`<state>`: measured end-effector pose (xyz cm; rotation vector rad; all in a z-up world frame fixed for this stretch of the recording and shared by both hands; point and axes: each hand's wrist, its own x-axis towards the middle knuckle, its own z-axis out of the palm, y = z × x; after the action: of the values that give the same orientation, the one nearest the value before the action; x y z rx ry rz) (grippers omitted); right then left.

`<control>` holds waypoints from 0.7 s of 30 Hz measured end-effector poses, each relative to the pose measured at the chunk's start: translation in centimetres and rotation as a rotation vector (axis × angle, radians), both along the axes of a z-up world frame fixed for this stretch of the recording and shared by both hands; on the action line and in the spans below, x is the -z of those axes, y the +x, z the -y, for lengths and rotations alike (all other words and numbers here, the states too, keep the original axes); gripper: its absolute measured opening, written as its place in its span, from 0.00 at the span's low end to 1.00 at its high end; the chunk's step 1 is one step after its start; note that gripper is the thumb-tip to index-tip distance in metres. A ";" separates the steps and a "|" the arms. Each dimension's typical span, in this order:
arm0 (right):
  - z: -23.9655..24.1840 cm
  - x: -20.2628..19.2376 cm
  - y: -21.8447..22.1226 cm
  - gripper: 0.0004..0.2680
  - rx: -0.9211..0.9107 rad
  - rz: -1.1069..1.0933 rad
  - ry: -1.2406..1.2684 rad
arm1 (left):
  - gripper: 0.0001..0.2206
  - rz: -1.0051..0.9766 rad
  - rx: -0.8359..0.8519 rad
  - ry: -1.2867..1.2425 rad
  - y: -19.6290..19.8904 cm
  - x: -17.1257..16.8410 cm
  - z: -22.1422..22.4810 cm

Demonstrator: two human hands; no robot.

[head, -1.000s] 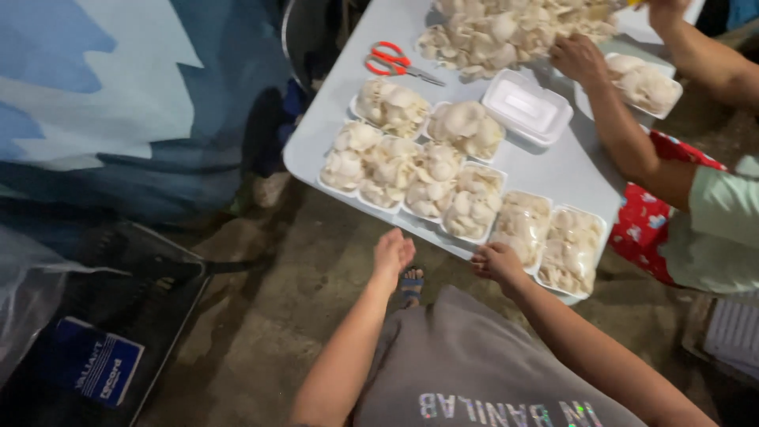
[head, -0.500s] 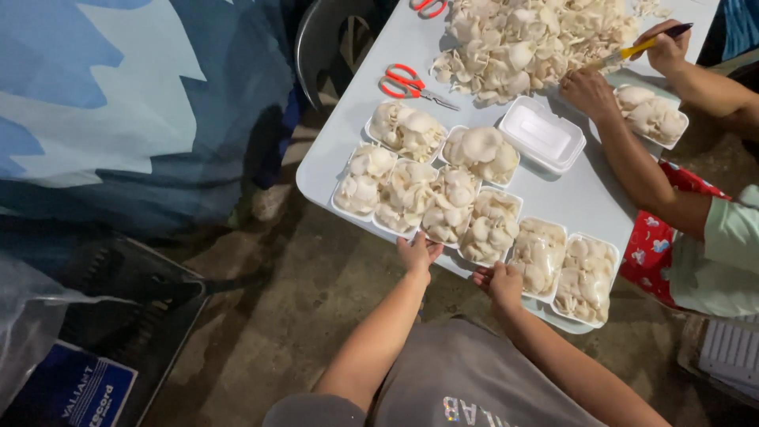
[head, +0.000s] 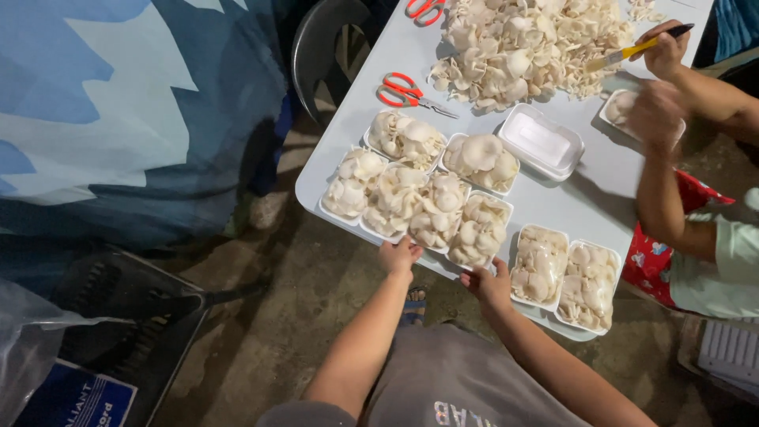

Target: The person places mushrooms onto a plastic tray, wraps the tray with clear plastic film from a large roll, and moves the wrapped tray to a collection area.

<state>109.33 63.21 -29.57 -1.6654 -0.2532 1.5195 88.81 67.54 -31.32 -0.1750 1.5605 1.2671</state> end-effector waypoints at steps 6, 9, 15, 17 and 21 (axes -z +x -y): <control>-0.3 -1.5 -1.0 0.23 0.012 -0.122 0.060 | 0.17 0.028 0.081 -0.005 -1.7 -1.7 0.6; -0.2 0.3 0.1 0.24 0.049 -0.168 0.102 | 0.20 0.079 0.186 0.046 -1.8 -0.4 1.4; 2.2 3.8 2.7 0.23 0.111 -0.229 0.087 | 0.13 0.107 0.313 0.025 -1.8 1.0 6.6; 3.1 4.8 3.5 0.23 0.115 -0.232 0.084 | 0.14 0.134 0.375 0.006 -1.5 2.9 8.4; 5.1 0.0 2.8 0.23 0.093 -0.231 0.093 | 0.26 0.249 0.559 0.030 0.9 3.9 11.7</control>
<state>112.13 58.11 -29.58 -1.3964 -0.1190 1.5889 89.69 55.86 -35.23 0.1153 1.2547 0.7928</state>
